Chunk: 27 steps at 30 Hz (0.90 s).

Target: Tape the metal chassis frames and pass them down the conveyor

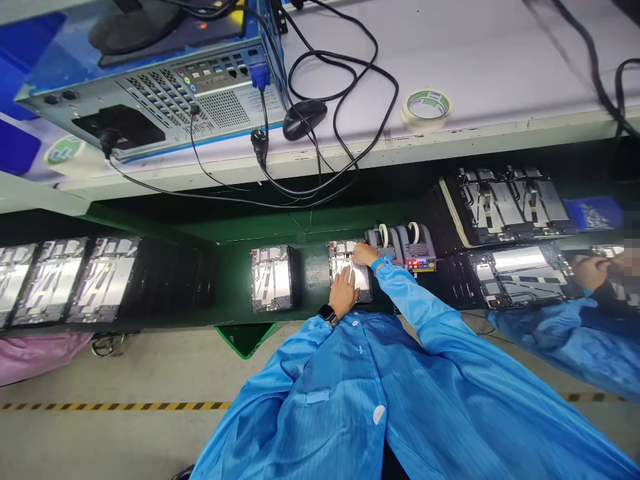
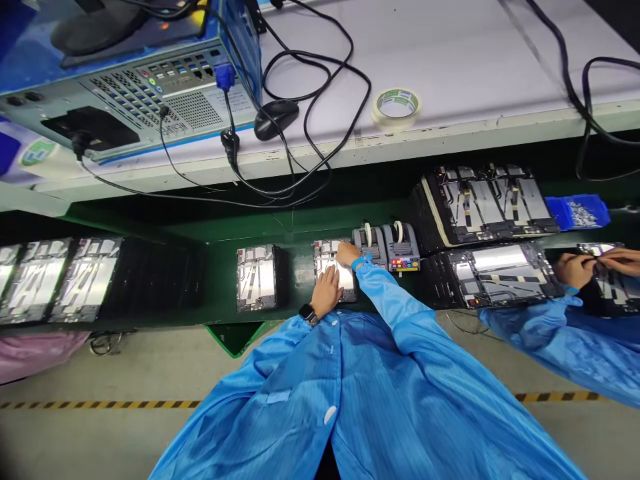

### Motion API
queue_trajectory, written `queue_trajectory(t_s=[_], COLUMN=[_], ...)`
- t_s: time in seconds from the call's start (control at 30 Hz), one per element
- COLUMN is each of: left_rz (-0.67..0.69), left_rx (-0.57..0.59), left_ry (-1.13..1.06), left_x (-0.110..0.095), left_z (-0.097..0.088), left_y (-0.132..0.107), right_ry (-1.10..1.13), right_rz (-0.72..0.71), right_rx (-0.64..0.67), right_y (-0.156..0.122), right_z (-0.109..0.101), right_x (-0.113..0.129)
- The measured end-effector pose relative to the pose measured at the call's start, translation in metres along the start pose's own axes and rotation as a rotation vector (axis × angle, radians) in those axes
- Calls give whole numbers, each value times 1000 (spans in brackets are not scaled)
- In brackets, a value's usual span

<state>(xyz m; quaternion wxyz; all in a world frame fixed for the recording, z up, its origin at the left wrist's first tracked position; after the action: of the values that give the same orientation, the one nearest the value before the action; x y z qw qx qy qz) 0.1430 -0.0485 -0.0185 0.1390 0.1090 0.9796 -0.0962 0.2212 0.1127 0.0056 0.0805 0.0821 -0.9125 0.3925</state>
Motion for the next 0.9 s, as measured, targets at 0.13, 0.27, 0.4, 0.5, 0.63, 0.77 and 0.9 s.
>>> queue_trajectory(t_s=[0.13, 0.27, 0.4, 0.5, 0.63, 0.77, 0.9], left_rz=[-15, -19, -26, -19, -14, -16, -15], left_rx=[-5, -5, -11, -13, -12, -19, -20], left_ry=[9, -8, -15, -5, -6, -3, -1], left_x=[1, 1, 1, 1, 1, 0, 0], left_z=[1, 2, 4, 4, 4, 2, 0], left_y=[5, 5, 5, 5, 5, 4, 4], right_ry=[-11, -15, -14, -10, -5, -4, -4], right_rz=[-37, -43, -39, -38, -38, -38, -24], right_rx=[-34, -54, -63, -63, -59, -55, -49], right_y=[4, 7, 11, 13, 15, 16, 14], right_z=[6, 8, 11, 13, 14, 14, 12], right_x=[-2, -4, -6, -7, -8, -8, -7])
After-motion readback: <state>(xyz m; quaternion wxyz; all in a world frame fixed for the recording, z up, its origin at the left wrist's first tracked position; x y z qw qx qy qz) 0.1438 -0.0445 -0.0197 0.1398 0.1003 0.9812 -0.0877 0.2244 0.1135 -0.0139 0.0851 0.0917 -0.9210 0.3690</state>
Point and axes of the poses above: each hand's wrist, its own y-axis towards the middle knuckle, its own z-axis out of the palm, x = y × z, the point moved 4 cm from there along y, towards the middle knuckle, and after that the axes turned 1 degree about -y, right-handed, at the moved point
